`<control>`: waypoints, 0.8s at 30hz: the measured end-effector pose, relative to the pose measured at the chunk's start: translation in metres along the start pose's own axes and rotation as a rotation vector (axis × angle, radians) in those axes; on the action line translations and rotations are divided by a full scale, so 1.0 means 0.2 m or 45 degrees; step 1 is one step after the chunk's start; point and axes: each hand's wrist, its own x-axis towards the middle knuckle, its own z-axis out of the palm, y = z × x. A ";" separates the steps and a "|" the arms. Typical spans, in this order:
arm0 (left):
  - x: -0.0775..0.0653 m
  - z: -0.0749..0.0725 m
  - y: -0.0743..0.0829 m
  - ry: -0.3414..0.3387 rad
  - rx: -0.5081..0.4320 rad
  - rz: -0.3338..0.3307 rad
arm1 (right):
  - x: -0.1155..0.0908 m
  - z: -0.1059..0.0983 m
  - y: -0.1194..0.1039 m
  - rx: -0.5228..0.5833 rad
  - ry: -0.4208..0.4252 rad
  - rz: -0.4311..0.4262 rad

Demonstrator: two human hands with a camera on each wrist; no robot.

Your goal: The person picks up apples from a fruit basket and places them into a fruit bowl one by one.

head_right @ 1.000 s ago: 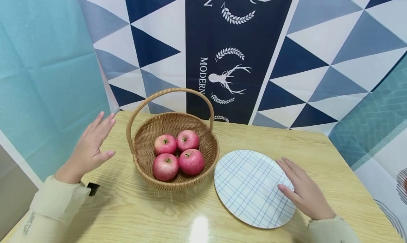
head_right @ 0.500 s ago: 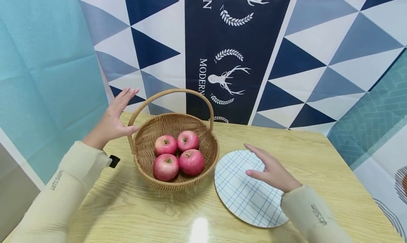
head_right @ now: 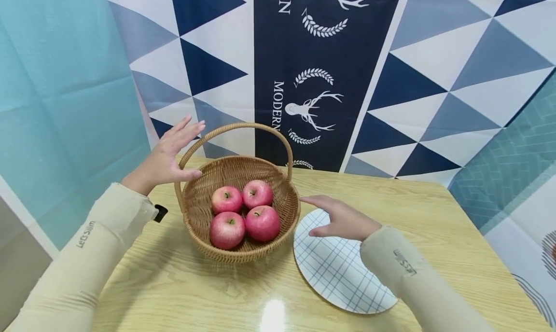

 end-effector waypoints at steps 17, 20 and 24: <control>0.01 0.01 0.02 -0.226 0.016 -0.147 | 0.41 0.05 -0.13 -0.088 -0.309 -0.101; 0.02 0.01 0.03 -0.260 0.023 -0.152 | 0.47 0.05 -0.15 -0.114 -0.411 -0.062; 0.04 0.00 0.05 -0.315 0.043 -0.151 | 0.53 0.06 -0.16 -0.133 -0.550 0.026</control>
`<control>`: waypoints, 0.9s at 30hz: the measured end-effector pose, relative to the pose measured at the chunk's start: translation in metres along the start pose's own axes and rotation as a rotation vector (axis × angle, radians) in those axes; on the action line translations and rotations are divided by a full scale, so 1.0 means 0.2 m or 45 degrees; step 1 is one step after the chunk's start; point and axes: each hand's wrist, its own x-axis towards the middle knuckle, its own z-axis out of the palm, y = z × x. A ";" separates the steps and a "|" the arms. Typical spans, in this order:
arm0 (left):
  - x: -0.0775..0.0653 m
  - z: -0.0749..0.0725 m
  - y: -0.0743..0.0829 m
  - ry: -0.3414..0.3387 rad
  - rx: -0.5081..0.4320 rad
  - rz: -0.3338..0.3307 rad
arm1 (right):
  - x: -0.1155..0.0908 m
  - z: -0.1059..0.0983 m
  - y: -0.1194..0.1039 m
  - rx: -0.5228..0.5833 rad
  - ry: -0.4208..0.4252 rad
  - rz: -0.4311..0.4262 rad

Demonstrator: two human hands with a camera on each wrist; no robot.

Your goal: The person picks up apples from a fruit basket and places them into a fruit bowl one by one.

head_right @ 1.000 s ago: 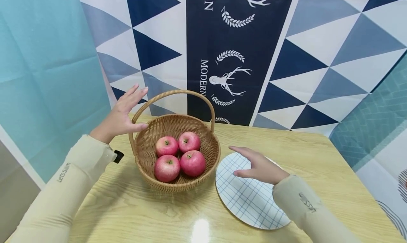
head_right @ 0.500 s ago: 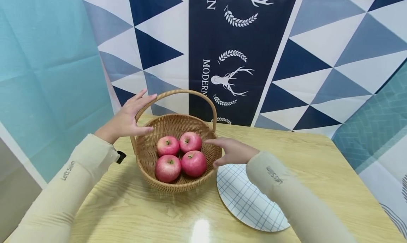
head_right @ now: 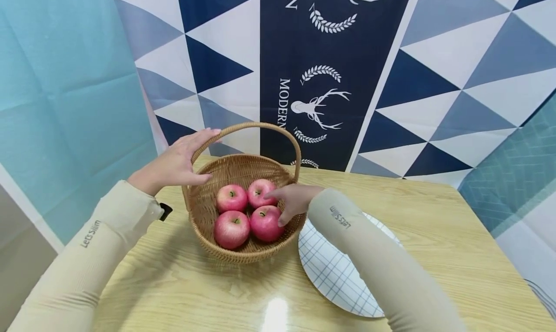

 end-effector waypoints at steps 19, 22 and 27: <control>0.00 0.03 0.11 -0.021 0.032 0.074 | 0.11 -0.01 -0.07 0.017 -0.121 0.271; -0.01 0.03 0.11 -0.025 0.036 0.055 | 0.13 0.00 -0.09 -0.023 -0.155 0.299; -0.02 0.01 0.12 -0.030 0.054 0.031 | 0.15 -0.01 -0.10 -0.045 -0.192 0.354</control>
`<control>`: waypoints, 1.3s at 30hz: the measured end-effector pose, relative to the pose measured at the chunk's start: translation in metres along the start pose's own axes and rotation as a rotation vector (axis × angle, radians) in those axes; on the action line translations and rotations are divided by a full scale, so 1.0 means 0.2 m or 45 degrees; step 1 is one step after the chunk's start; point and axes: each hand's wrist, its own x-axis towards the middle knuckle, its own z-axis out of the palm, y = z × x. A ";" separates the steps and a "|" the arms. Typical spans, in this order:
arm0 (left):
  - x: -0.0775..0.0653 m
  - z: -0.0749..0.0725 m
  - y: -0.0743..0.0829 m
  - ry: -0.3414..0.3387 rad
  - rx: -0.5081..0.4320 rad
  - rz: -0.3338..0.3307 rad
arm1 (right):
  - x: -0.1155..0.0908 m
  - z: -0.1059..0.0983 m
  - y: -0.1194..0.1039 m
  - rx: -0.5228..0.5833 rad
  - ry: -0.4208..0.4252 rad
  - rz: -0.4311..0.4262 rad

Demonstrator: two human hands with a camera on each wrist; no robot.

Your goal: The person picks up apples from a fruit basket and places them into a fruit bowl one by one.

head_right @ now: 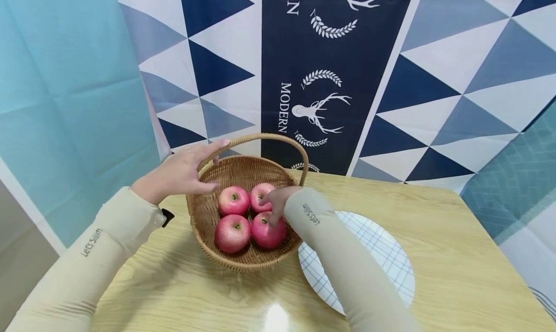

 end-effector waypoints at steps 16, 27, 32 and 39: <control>0.01 -0.02 0.03 -0.059 -0.005 0.052 | 0.08 -0.05 -0.07 -0.009 -0.144 0.278; -0.01 -0.02 0.04 -0.094 0.013 0.028 | 0.28 0.02 0.11 0.070 -0.140 0.334; 0.00 -0.02 0.03 -0.080 0.031 0.036 | 0.29 0.03 0.08 -0.097 -0.190 0.322; 0.00 -0.02 0.03 -0.099 0.047 0.025 | 0.23 0.03 0.00 -0.245 -0.259 0.206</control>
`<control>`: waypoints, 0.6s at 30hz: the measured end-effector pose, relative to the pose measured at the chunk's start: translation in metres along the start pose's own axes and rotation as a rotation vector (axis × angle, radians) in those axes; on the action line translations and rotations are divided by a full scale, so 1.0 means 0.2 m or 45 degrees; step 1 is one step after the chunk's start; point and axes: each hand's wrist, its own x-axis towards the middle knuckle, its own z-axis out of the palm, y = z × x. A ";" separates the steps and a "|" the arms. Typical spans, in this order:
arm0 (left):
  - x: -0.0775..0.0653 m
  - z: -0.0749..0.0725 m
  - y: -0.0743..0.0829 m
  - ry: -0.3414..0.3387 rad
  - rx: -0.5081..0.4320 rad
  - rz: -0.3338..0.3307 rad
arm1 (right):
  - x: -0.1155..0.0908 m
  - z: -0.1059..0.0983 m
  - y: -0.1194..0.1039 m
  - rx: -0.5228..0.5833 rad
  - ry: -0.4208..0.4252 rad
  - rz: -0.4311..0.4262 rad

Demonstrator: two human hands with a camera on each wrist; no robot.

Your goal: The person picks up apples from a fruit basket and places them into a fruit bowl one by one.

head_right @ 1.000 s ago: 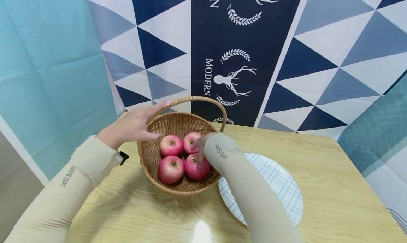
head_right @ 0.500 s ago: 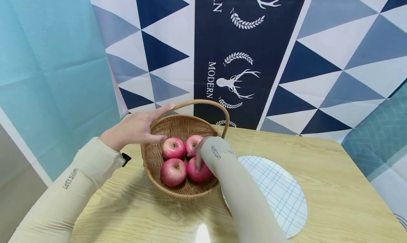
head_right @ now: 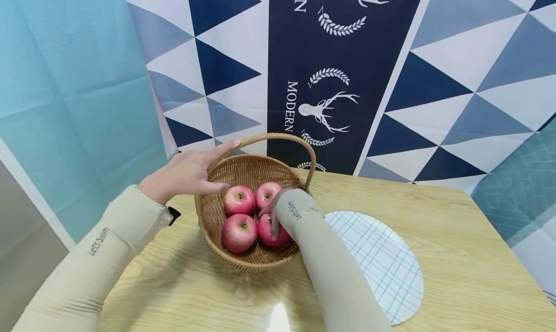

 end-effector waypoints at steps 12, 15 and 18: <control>-0.02 -0.01 -0.01 -0.027 0.020 -0.015 | 0.09 -0.02 0.07 0.124 0.108 0.161; -0.03 -0.01 -0.01 -0.020 0.020 -0.023 | 0.07 -0.06 0.06 0.106 0.127 0.188; -0.03 -0.01 -0.01 -0.019 0.022 -0.027 | 0.03 -0.07 0.05 0.142 0.129 0.197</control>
